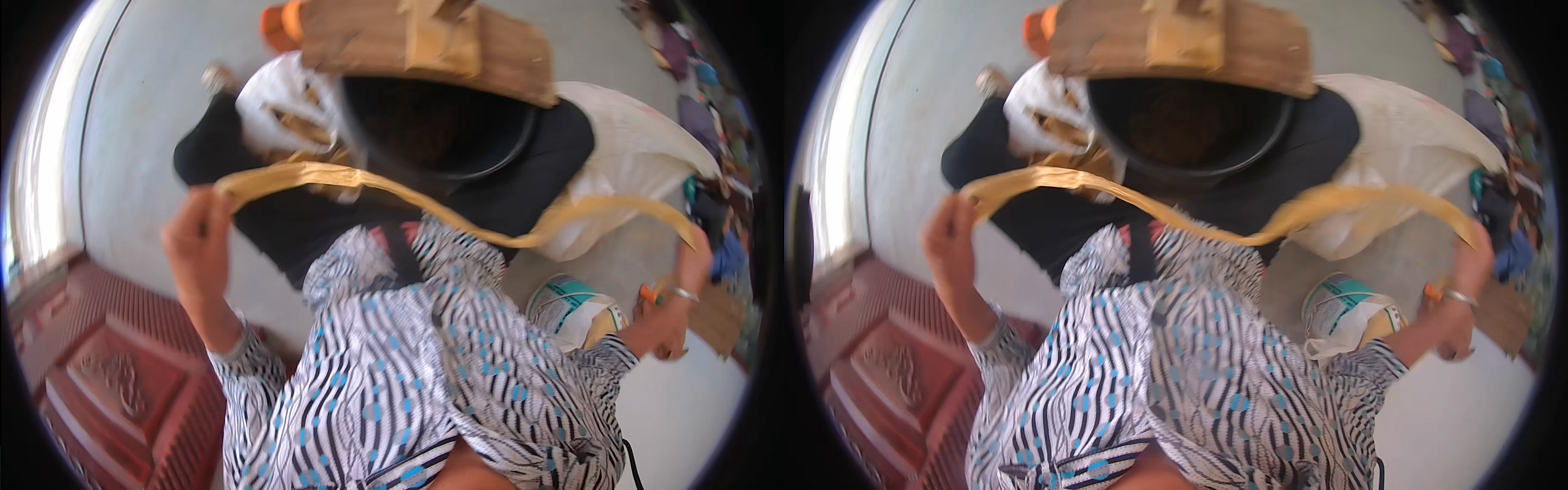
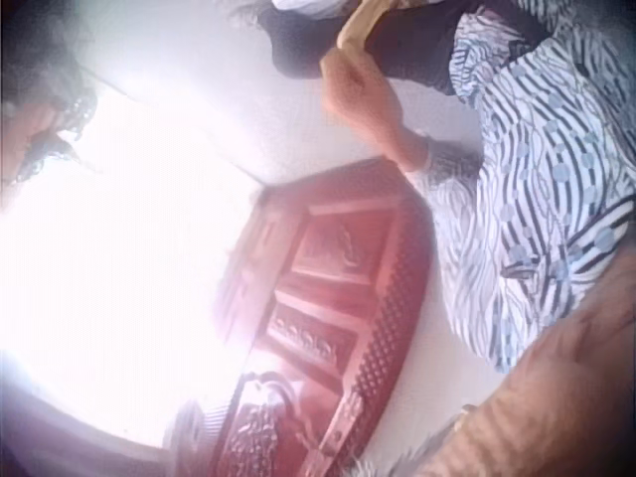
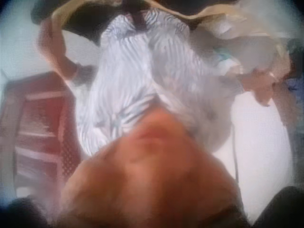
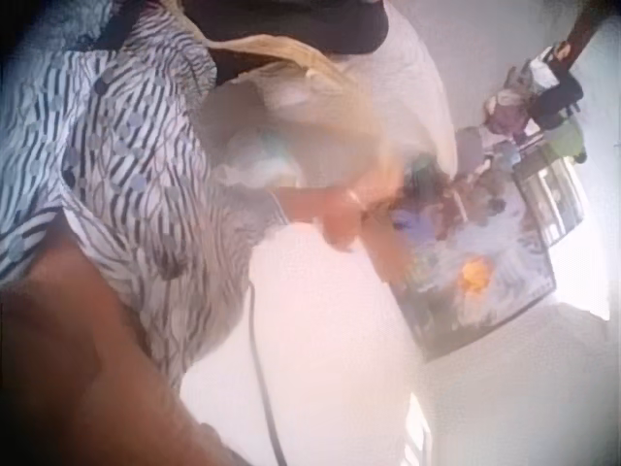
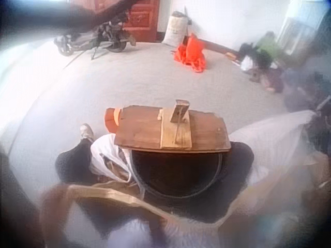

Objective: The person sits on the floor and repeatedly pulls thin bamboo strips through a wooden frame, twisting and folding them by hand. The strips are gathered into a bundle and placed into a white plastic bag beside the frame.

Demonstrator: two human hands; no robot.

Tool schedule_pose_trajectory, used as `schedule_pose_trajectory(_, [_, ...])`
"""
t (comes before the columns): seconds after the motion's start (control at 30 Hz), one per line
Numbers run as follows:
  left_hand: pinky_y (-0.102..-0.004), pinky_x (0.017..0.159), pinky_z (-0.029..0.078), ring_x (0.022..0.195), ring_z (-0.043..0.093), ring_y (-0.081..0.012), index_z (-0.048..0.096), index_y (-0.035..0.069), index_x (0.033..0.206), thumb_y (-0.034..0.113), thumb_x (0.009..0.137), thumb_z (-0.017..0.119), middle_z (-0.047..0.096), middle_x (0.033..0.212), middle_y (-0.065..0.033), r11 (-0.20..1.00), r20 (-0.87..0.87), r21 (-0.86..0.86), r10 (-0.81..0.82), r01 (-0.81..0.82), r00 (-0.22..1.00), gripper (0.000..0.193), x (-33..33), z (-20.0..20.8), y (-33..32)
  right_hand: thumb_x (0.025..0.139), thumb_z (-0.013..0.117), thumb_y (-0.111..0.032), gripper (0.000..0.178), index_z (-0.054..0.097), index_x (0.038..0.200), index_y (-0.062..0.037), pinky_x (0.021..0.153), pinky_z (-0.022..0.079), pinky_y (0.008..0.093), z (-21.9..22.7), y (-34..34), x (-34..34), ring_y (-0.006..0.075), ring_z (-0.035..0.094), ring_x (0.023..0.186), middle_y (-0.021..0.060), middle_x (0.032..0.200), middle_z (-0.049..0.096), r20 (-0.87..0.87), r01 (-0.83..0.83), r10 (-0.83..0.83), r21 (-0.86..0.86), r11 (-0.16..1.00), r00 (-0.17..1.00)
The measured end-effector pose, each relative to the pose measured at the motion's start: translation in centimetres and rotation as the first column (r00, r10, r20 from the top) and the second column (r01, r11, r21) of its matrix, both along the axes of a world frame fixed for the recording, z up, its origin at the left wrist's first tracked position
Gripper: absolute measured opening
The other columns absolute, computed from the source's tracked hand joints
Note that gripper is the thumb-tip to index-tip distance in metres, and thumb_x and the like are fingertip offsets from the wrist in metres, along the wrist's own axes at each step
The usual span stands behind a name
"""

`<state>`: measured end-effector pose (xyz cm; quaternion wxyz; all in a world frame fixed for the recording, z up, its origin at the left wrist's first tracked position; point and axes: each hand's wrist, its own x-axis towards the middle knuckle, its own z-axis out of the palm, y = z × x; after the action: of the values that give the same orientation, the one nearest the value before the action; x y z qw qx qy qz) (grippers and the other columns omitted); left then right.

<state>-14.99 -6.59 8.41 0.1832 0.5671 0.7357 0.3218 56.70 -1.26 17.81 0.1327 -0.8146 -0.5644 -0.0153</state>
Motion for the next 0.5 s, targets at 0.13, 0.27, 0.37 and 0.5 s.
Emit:
schedule_pose_trajectory(0.13, [-0.0397,0.052,0.044,0.056,0.055,-0.0352,0.059,0.000,0.074,0.004,0.080,0.066,0.054,0.063,-0.0170,0.929,-0.060,0.034,-0.365,0.368,0.929,0.010,8.5,-2.0,2.8,0.074,0.066,-0.002,0.027,0.067,0.100,-0.0034,0.079,0.050,0.0295,-4.1,1.9,-25.4,0.0204,0.065,0.088,0.0094,0.093,0.069,-0.747,-0.522,0.261,-0.133,0.842,0.612])
schedule_pose_trajectory(0.27, [-0.0408,0.057,0.046,0.065,0.060,-0.0319,0.061,0.002,0.092,0.006,0.079,0.068,0.059,0.074,-0.0127,0.833,-0.202,0.158,-0.498,0.530,0.843,0.016,13.9,-0.5,6.5,0.084,0.071,-0.026,0.026,0.062,0.096,-0.0048,0.067,0.050,0.0364,-8.8,2.6,-33.5,0.0294,0.065,0.075,0.0144,0.081,0.064,-0.821,-0.891,0.526,0.049,0.452,0.222])
schedule_pose_trajectory(0.37, [-0.0425,0.084,0.045,0.099,0.056,-0.0360,0.058,-0.002,0.117,0.010,0.079,0.066,0.059,0.112,-0.0191,0.800,-0.258,0.308,-0.451,0.515,0.854,0.041,15.5,0.1,8.6,0.088,0.061,-0.036,0.032,0.059,0.079,-0.0055,0.057,0.048,0.0460,-9.8,4.3,-37.3,0.0381,0.062,0.064,0.0170,0.066,0.062,-0.613,-0.867,0.673,-0.038,0.497,0.413])
schedule_pose_trajectory(0.5, [-0.0442,0.087,0.046,0.101,0.057,-0.0402,0.055,-0.005,0.120,0.016,0.088,0.060,0.058,0.112,-0.0237,0.804,0.126,0.346,-0.551,0.484,0.825,0.039,16.7,-1.7,7.1,0.083,0.061,-0.032,0.027,0.063,0.081,-0.0056,0.058,0.050,0.0467,-11.7,4.9,-39.4,0.0367,0.064,0.065,0.0168,0.068,0.064,-0.468,-0.823,0.735,0.028,0.568,0.491])
